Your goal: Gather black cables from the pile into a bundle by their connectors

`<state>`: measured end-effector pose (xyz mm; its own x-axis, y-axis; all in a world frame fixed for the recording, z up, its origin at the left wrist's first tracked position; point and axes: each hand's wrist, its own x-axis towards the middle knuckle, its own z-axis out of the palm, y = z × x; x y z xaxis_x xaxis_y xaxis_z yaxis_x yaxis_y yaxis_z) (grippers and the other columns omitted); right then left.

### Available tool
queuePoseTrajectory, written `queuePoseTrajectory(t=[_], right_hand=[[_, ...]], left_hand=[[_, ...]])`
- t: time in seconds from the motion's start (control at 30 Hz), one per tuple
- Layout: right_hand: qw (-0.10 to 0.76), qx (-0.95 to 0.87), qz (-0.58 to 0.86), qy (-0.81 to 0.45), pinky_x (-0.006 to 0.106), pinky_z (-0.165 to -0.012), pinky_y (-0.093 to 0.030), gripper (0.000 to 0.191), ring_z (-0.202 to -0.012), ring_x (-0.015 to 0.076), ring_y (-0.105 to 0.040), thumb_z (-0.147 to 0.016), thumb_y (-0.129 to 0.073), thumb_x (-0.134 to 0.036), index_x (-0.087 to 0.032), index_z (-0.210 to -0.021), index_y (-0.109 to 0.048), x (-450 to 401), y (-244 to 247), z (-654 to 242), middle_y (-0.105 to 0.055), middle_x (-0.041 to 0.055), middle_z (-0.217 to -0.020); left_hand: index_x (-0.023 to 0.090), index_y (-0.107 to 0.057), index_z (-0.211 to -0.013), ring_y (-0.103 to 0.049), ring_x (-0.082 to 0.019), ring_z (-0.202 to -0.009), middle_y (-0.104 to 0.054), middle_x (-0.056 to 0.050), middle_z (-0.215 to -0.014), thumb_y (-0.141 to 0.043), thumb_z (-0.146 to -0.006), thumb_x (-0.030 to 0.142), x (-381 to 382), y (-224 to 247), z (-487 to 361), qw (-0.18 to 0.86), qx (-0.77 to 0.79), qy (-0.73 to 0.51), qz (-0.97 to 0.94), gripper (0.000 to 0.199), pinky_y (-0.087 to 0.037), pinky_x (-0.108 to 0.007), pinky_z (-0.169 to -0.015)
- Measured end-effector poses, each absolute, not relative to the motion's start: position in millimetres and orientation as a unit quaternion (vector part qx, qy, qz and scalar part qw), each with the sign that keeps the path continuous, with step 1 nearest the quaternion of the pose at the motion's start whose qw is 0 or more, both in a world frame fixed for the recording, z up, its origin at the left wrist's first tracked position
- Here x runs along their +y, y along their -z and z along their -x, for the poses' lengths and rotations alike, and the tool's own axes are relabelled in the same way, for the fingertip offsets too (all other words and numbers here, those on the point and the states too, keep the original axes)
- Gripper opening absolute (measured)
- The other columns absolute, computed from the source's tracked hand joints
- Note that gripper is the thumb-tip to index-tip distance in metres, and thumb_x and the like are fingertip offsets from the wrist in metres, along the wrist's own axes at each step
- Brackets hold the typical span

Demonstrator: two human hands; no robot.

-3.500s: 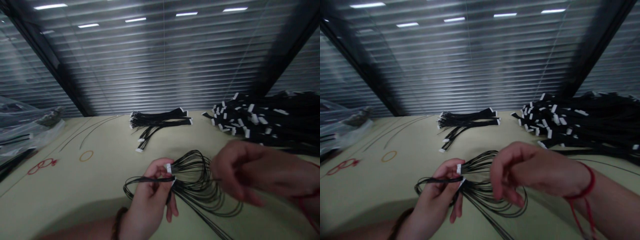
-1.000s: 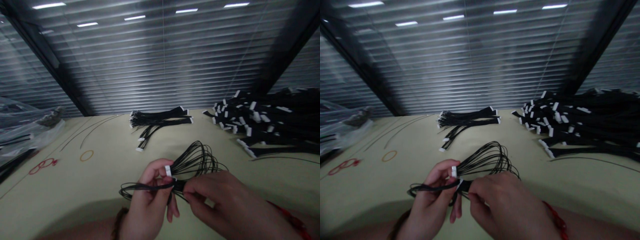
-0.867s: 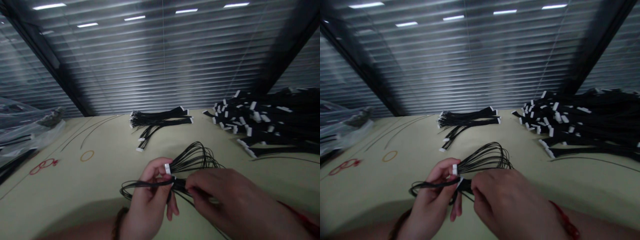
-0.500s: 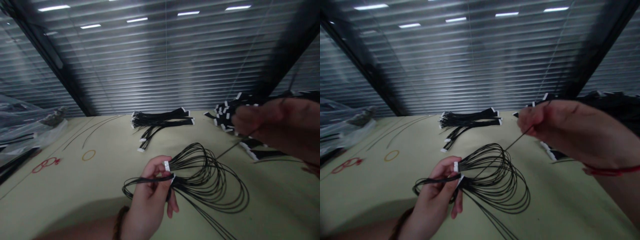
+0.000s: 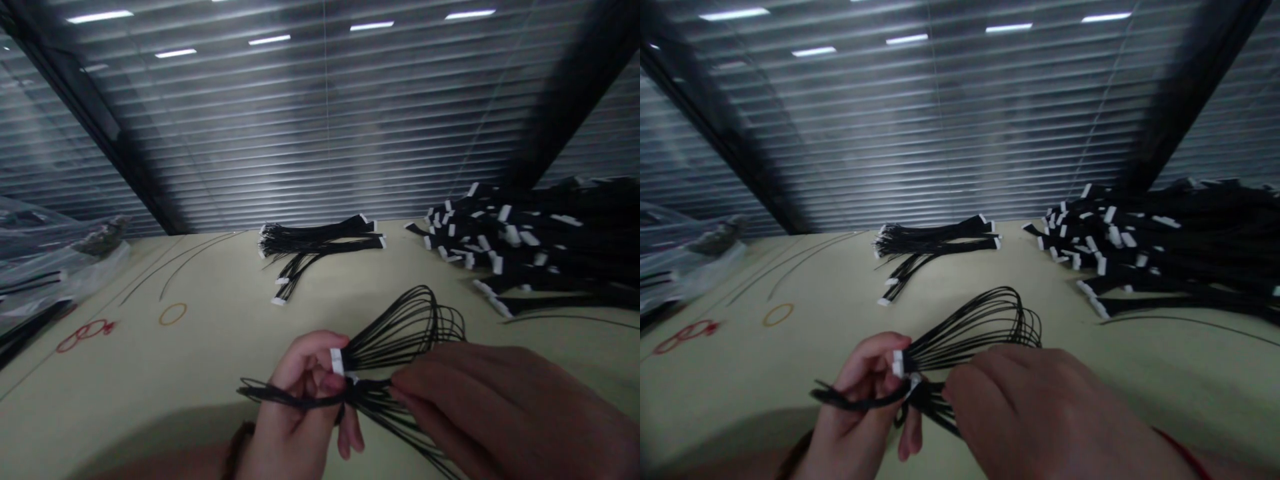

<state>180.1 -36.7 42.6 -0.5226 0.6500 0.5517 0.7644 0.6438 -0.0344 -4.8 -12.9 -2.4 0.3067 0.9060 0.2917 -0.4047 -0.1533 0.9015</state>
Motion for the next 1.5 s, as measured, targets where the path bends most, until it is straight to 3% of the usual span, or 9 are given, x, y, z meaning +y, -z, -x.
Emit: queuePoseTrajectory(t=[0.13, 0.47, 0.73, 0.9, 1.2, 1.5], right_hand=[[0.28, -0.881, 0.371, 0.087, 0.026, -0.053, -0.038, 0.024, -0.066, 0.0117, -0.059, -0.093, -0.027, -0.011, -0.018, -0.098, -0.05, -33, -34, -178, -0.064, 0.0001, -0.082], [0.308, -0.868, 0.368, 0.132, 0.028, -0.055, -0.036, 0.026, -0.062, 0.0099, -0.056, -0.098, -0.024, -0.016, -0.019, -0.094, -0.049, -39, -39, -175, -0.064, -0.002, -0.078], [0.322, -0.874, 0.353, 0.087, 0.029, -0.048, -0.034, 0.045, -0.052, 0.0108, -0.051, -0.1, -0.013, -0.021, -0.019, -0.075, -0.05, -31, -50, -165, -0.063, -0.0026, -0.065], [0.326, -0.869, 0.36, 0.089, 0.031, -0.047, -0.033, 0.047, -0.051, 0.0121, -0.049, -0.1, -0.018, -0.023, -0.018, -0.067, -0.051, -31, -50, -167, -0.063, -0.0013, -0.063], [0.317, -0.863, 0.369, 0.133, 0.031, -0.046, -0.027, 0.034, -0.048, 0.0113, -0.048, -0.096, -0.026, -0.014, -0.018, -0.081, -0.056, -37, -47, -170, -0.064, -0.0009, -0.071], [0.314, -0.872, 0.356, 0.119, 0.031, -0.049, -0.031, 0.025, -0.054, 0.0106, -0.052, -0.094, -0.029, -0.011, -0.018, -0.089, -0.053, -38, -44, -170, -0.064, -0.0025, -0.074]], left_hand=[[0.034, -0.057, -0.106, -0.059, -0.002, -0.042, -0.054, 0.005, -0.071, -0.048, -0.091, 0.03, -15, 3, 5, 0.611, 0.22, -0.53, -0.545, 0.018, -0.041, -0.005, -0.041], [0.035, -0.057, -0.106, -0.059, -0.002, -0.044, -0.055, 0.005, -0.071, -0.047, -0.091, 0.03, -16, 4, 6, 0.623, 0.225, -0.507, -0.551, 0.019, -0.042, -0.006, -0.043], [0.032, -0.057, -0.105, -0.053, 0.0, -0.042, -0.048, 0.007, -0.064, -0.047, -0.091, 0.029, -18, 3, 5, 0.641, 0.225, -0.479, -0.556, 0.017, -0.039, -0.006, -0.042], [0.033, -0.056, -0.104, -0.05, 0.001, -0.039, -0.048, 0.007, -0.066, -0.046, -0.091, 0.028, -18, 5, 5, 0.649, 0.229, -0.482, -0.542, 0.016, -0.036, -0.005, -0.039], [0.033, -0.056, -0.103, -0.045, 0.001, -0.038, -0.047, 0.007, -0.068, -0.045, -0.091, 0.032, -19, 0, 5, 0.636, 0.239, -0.482, -0.553, 0.016, -0.033, -0.009, -0.038], [0.035, -0.056, -0.105, -0.045, 0.0, -0.04, -0.045, 0.006, -0.067, -0.044, -0.092, 0.032, -19, 4, 7, 0.644, 0.219, -0.473, -0.56, 0.018, -0.032, -0.01, -0.039]])
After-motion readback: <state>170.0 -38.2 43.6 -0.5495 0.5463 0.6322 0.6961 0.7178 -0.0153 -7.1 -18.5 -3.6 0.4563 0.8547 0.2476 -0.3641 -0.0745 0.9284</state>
